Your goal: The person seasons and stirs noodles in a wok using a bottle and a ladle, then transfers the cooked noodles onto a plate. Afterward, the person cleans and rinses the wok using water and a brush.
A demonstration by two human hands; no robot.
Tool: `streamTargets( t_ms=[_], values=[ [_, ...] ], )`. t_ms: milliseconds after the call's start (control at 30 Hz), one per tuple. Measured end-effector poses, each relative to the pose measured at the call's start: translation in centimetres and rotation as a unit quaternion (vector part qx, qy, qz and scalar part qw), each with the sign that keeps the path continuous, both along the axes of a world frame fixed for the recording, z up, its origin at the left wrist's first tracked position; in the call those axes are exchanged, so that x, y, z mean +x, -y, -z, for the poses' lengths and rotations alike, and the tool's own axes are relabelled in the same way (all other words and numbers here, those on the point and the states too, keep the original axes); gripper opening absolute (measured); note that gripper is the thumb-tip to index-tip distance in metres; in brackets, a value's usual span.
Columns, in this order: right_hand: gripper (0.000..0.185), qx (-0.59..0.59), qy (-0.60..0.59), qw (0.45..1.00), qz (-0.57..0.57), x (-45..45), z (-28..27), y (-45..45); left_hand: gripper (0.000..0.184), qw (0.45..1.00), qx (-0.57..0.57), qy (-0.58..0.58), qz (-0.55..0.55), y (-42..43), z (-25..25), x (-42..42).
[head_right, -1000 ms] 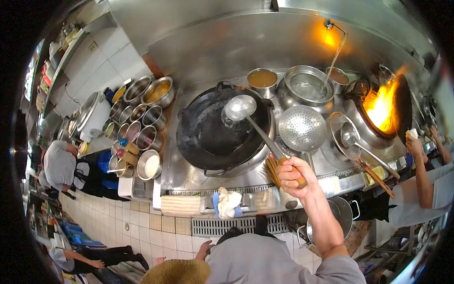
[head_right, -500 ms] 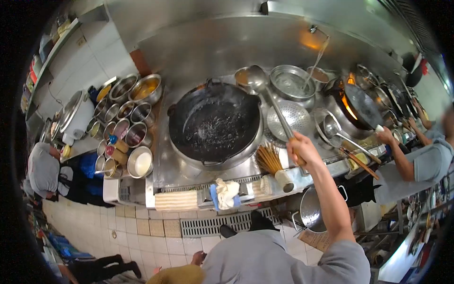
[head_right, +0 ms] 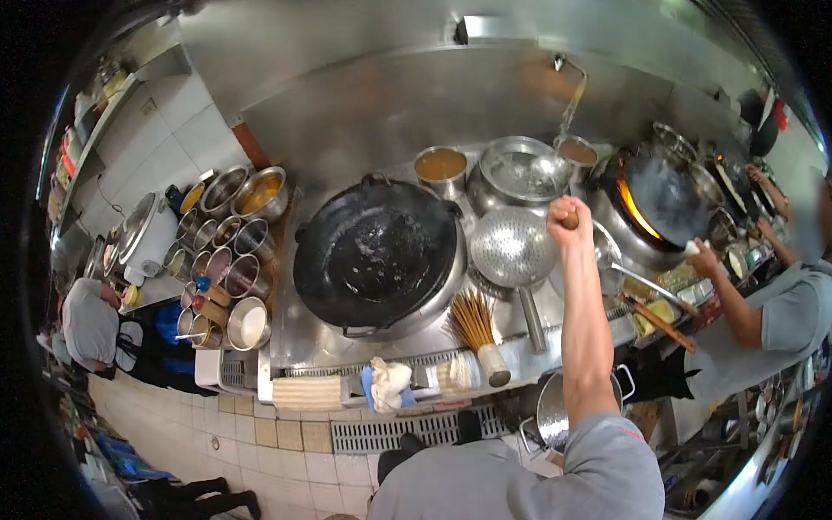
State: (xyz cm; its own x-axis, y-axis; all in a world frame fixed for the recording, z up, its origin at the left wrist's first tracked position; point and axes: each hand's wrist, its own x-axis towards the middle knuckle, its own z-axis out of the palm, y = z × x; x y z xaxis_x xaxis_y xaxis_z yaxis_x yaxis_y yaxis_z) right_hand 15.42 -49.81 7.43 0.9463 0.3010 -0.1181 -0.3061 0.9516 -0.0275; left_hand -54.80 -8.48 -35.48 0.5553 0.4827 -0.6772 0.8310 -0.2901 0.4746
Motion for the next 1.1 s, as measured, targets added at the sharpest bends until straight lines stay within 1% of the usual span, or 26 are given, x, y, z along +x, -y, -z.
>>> streamTargets(
  t_ms=[67,200,333,367,467,533,600,700,767,800,867,967,1100],
  values=[
    [0.02,0.039,0.004,0.998,-0.041,-0.6,-0.2,0.5,0.046,1.0,-0.002,0.001,-0.006,0.9,-0.8,-0.3],
    [0.019,0.043,0.002,0.999,-0.029,-1.2,-0.9,0.6,0.048,1.0,0.0,0.008,-0.022,1.2,-1.2,0.0],
    [0.019,0.052,0.009,0.996,-0.071,-1.1,-0.7,0.7,0.051,0.999,0.004,0.02,-0.032,-0.3,-2.1,1.5],
    [0.019,0.048,0.009,0.997,-0.056,-1.1,-1.1,0.6,0.051,0.999,0.004,0.024,-0.041,-0.6,-2.5,2.3],
    [0.019,0.032,0.003,0.999,-0.023,-1.4,-1.2,-0.2,0.054,0.996,-0.005,0.038,-0.082,-1.6,-4.6,4.7],
    [0.02,0.038,-0.015,0.999,-0.029,-1.5,-1.2,-0.4,0.055,0.991,-0.021,0.056,-0.116,-1.4,-7.7,6.7],
    [0.02,0.043,-0.019,0.998,-0.03,-1.3,-1.1,-0.4,0.057,0.99,-0.03,0.061,-0.124,-1.0,-10.5,8.2],
    [0.02,0.05,-0.009,0.998,-0.03,-1.0,-0.8,-0.1,0.052,0.997,-0.012,0.045,-0.062,-0.4,-11.9,8.3],
    [0.02,0.058,-0.007,0.998,-0.036,-1.3,-1.1,-0.2,0.048,0.992,-0.033,0.076,-0.098,-2.0,0.7,2.5],
    [0.02,0.062,-0.005,0.997,-0.04,-1.3,-1.3,-0.2,0.045,0.988,-0.043,0.092,-0.115,-2.5,5.4,0.4],
    [0.02,0.071,0.0,0.996,-0.048,-1.3,-1.7,0.0,0.045,0.996,-0.006,0.06,-0.066,-2.2,4.6,0.2],
    [0.02,0.044,-0.005,0.999,-0.03,-0.7,-2.7,0.3,0.045,0.998,0.005,0.037,-0.046,-1.4,3.0,1.5],
    [0.021,0.054,-0.003,0.998,-0.031,0.0,-5.3,0.5,0.045,0.999,0.009,0.029,-0.031,-1.2,1.9,2.9]
  ],
)
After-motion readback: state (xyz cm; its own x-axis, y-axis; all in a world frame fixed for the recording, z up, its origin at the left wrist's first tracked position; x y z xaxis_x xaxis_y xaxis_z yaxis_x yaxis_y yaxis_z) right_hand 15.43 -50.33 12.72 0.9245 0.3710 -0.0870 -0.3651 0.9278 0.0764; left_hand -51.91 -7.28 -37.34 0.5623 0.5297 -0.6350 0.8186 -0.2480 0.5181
